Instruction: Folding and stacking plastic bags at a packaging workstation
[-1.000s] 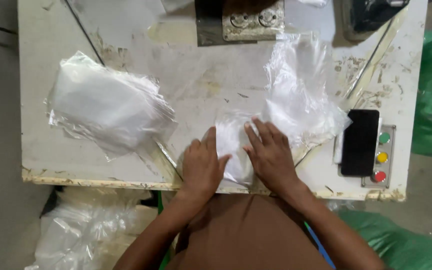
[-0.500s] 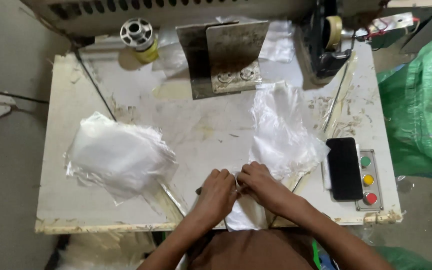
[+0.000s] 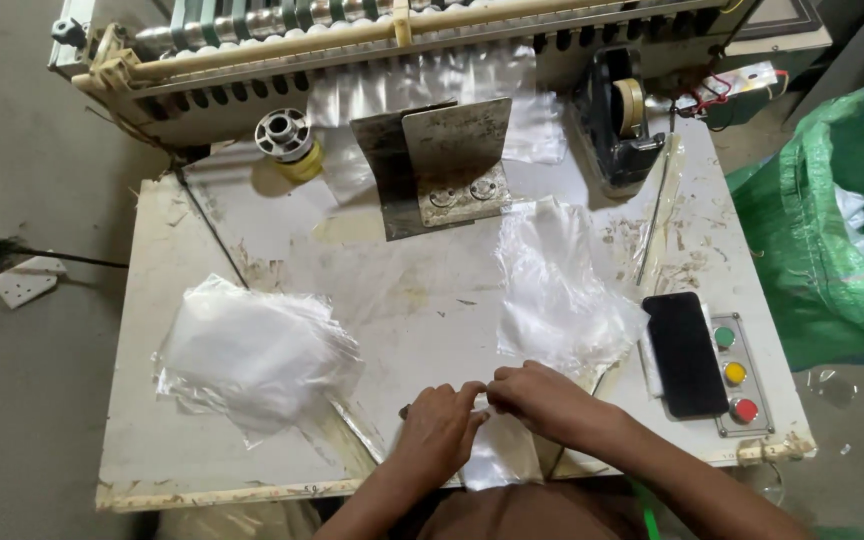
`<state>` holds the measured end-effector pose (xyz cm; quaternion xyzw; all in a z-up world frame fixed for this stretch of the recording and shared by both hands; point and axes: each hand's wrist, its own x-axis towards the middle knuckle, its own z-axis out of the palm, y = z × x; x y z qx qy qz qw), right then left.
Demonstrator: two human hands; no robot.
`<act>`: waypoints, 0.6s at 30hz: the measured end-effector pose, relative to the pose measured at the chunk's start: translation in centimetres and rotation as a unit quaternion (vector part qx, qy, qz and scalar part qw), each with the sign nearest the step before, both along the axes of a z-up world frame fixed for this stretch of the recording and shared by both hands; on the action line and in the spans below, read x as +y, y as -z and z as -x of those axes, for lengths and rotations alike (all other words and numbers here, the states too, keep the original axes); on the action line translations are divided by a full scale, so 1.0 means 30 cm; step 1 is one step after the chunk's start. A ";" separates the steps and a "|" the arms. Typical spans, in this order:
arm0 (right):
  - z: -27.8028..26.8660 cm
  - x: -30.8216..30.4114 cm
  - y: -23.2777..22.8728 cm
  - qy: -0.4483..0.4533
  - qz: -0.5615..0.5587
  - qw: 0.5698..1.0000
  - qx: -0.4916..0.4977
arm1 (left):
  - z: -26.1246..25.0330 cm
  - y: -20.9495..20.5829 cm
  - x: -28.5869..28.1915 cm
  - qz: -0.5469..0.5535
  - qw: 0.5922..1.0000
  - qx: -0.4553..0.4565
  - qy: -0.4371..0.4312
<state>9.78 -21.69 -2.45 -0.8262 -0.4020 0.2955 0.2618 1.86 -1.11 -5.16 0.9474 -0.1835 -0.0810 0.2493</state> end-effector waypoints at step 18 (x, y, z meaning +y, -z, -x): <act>-0.779 -0.496 -0.162 0.472 -0.137 0.850 -0.188 | -0.091 -0.284 0.173 0.054 0.982 -0.177 0.030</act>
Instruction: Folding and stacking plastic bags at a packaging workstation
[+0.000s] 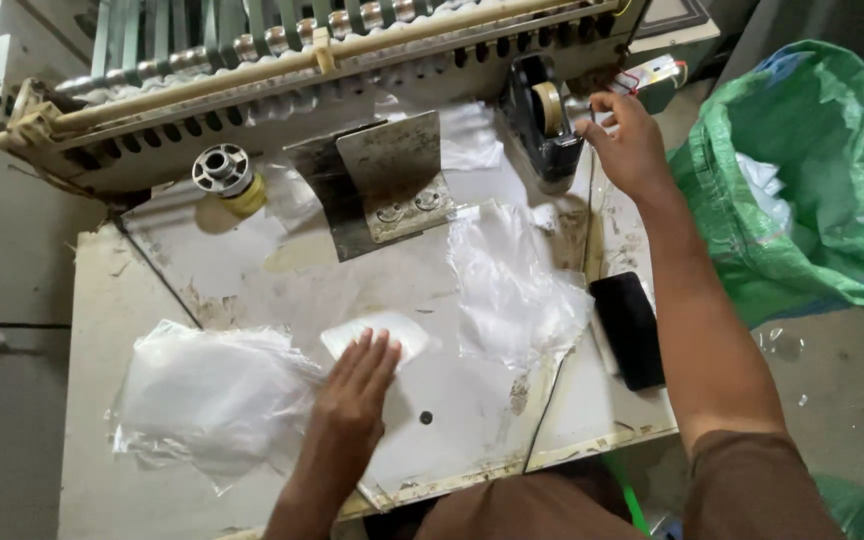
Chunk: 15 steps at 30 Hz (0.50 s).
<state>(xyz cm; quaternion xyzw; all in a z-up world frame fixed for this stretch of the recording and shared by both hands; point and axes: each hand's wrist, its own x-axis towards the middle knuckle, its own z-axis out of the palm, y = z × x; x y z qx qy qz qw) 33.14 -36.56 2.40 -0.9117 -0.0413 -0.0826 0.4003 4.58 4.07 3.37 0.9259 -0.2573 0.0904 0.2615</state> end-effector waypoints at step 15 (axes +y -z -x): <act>-0.105 0.043 0.073 0.080 -0.103 0.991 0.029 | 0.048 0.170 -0.195 0.053 0.995 -0.033 -0.074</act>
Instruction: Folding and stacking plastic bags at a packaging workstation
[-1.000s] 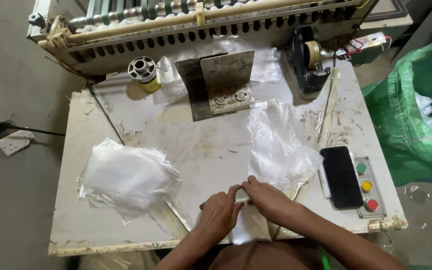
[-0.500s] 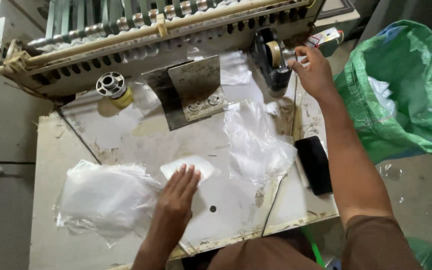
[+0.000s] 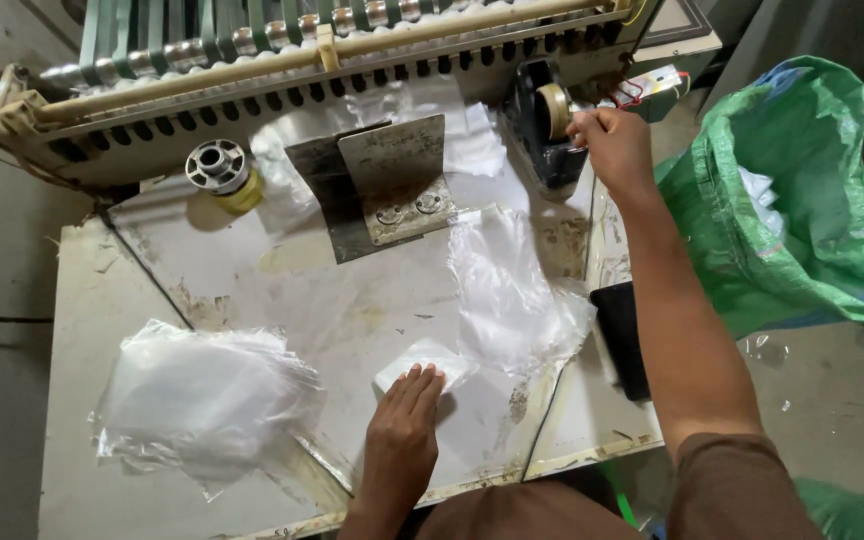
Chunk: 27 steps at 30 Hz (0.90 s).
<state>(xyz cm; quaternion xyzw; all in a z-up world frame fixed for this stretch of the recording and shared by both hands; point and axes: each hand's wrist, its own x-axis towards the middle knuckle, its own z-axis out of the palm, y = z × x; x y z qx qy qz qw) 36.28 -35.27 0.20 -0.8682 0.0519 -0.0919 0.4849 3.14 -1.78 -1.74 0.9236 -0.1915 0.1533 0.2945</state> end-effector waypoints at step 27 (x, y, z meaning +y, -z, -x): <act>0.993 0.383 0.024 -0.125 -0.015 0.989 0.081 | 0.006 -0.154 -0.099 0.169 0.986 -0.009 0.004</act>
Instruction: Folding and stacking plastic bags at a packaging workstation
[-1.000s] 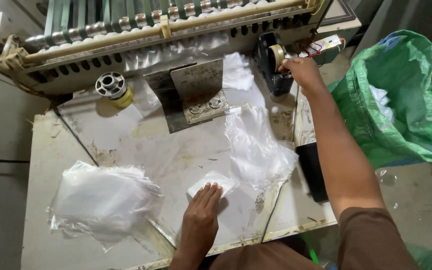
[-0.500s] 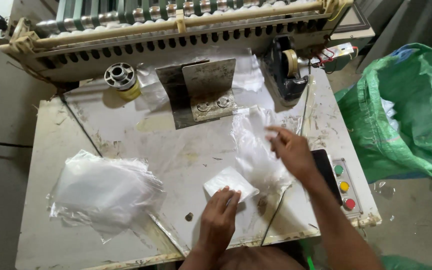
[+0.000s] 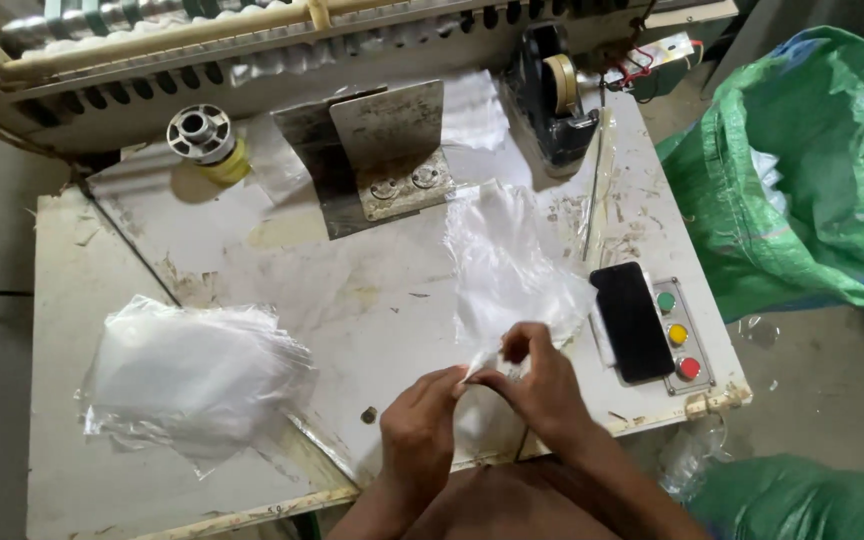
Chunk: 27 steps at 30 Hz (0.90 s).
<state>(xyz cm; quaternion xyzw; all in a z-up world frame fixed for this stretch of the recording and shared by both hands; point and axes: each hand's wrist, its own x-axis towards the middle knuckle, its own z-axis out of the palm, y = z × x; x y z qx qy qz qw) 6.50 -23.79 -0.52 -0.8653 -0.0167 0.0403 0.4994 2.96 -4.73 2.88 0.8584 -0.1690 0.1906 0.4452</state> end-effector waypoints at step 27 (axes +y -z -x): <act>-0.441 -0.141 -0.221 -0.080 -0.255 0.942 0.204 | -0.337 0.068 -0.103 0.453 0.781 0.428 0.042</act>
